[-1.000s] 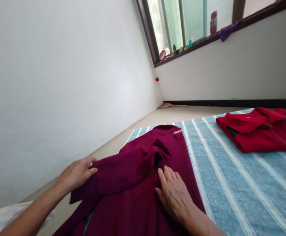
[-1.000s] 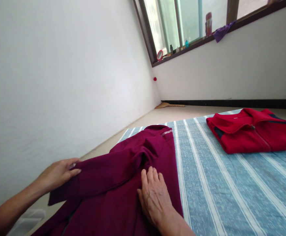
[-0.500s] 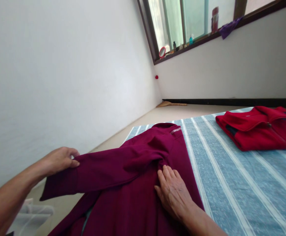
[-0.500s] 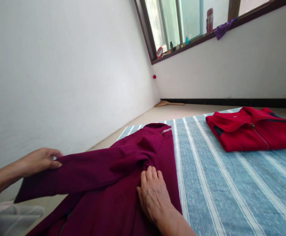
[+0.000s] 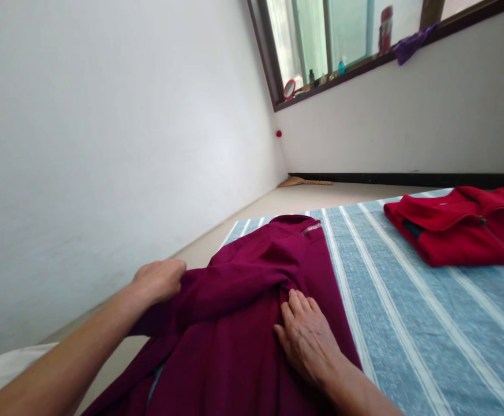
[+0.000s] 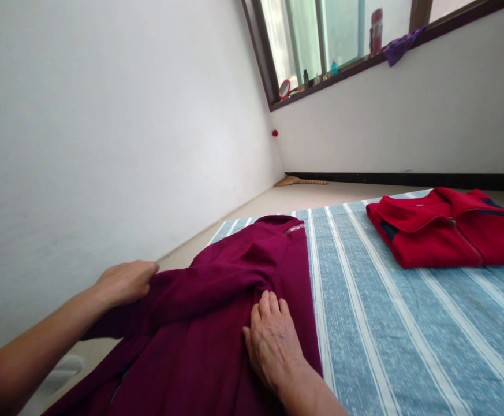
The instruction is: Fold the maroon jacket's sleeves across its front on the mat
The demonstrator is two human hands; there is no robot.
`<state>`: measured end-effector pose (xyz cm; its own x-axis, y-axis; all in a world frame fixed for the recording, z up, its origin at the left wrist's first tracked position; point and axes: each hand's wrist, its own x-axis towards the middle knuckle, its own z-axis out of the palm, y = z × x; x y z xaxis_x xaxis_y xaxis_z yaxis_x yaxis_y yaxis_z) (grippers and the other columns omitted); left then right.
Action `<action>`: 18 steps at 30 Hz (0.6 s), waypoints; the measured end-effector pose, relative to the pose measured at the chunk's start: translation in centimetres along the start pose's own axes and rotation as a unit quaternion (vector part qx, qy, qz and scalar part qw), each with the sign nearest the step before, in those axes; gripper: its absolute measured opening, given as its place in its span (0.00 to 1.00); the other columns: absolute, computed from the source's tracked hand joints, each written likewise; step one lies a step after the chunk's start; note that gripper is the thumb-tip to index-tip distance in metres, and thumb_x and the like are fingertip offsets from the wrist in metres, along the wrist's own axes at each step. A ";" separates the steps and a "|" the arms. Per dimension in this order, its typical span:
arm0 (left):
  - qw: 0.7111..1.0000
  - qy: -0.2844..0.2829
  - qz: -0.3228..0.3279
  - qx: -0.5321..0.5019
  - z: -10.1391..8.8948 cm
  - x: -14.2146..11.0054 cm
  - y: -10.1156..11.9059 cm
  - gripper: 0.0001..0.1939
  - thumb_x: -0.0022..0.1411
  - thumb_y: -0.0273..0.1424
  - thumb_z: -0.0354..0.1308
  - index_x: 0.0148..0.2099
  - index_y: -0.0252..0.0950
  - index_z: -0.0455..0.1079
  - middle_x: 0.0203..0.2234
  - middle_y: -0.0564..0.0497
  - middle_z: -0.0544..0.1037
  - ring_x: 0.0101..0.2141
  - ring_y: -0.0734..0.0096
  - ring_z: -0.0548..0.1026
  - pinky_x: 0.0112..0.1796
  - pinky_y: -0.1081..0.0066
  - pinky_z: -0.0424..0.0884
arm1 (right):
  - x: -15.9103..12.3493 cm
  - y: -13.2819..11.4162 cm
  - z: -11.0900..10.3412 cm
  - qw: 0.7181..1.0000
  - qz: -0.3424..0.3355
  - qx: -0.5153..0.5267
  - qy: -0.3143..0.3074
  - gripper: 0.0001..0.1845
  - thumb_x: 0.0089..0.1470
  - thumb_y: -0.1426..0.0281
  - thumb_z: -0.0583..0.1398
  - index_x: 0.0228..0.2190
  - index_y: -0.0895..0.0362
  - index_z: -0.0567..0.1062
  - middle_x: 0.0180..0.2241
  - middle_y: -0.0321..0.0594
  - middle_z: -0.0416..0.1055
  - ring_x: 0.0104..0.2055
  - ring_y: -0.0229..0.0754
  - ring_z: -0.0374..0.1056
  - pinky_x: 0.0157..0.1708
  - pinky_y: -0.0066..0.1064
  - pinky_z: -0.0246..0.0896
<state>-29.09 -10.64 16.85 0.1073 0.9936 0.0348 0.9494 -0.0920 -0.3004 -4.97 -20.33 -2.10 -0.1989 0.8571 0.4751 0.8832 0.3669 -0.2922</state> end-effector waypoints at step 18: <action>0.962 -0.046 0.247 -0.108 3.2 0.6 13.4 0.06 0.58 0.31 0.51 0.32 0.38 0.69 0.29 0.50 0.75 0.31 0.67 0.74 0.32 0.71 0.66 | -0.1 0.2 0.8 1.000 -0.008 -0.006 0.014 0.19 0.57 0.66 0.55 0.45 0.64 0.74 0.49 0.56 0.70 0.53 0.57 0.63 0.51 0.48 0.59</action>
<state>-17.22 -11.10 9.83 0.5444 0.8256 -0.1482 0.8292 -0.5564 -0.0541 -5.17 -20.03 -2.86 -0.2010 0.8406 0.5030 0.8852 0.3758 -0.2743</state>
